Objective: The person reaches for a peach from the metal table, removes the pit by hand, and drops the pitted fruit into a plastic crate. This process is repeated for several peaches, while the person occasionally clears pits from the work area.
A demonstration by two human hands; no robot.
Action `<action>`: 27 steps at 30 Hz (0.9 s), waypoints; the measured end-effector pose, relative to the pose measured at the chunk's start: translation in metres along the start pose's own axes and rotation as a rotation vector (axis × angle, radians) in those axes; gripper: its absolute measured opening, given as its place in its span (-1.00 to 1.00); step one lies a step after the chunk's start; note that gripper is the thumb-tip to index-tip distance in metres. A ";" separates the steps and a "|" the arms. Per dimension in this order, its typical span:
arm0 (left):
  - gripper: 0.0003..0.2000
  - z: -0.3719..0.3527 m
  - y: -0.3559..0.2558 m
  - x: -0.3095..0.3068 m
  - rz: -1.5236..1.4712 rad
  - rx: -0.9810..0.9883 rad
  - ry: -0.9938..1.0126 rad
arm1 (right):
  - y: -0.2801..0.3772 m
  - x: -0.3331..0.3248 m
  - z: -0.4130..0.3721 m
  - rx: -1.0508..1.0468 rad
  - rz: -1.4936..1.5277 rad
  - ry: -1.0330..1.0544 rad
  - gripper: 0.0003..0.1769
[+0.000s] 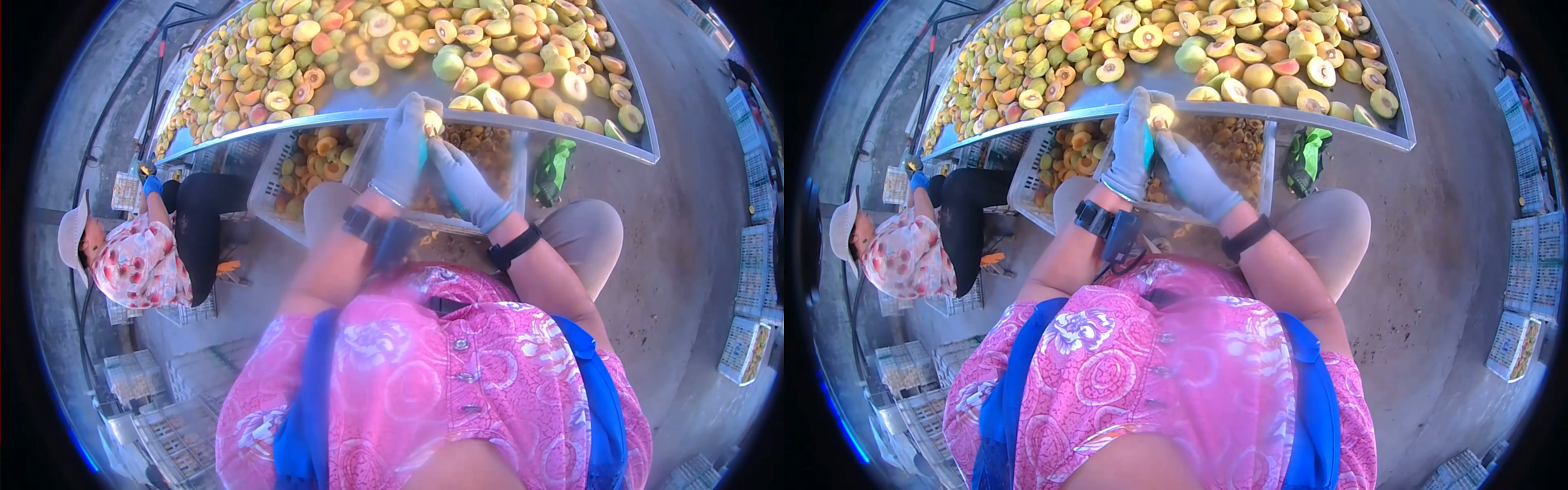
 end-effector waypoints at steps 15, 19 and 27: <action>-0.48 0.000 -0.012 -0.024 0.077 -0.225 0.225 | -0.012 0.004 -0.003 0.122 0.229 0.361 -0.69; -0.45 -0.002 -0.013 -0.034 0.239 -0.125 0.279 | -0.014 0.009 -0.004 0.157 0.262 0.423 -0.68; -0.37 -0.015 -0.019 -0.038 0.039 -0.230 0.154 | -0.015 0.010 0.001 0.232 0.246 0.495 -0.60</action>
Point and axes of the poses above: each hand's wrist, its own z-axis towards the middle knuckle, its own x-axis out of the palm, y = z × x, the point moved 2 cm from there along z, towards the middle knuckle, and after that the axes turned 9 degrees about x, right-handed, at the moved point
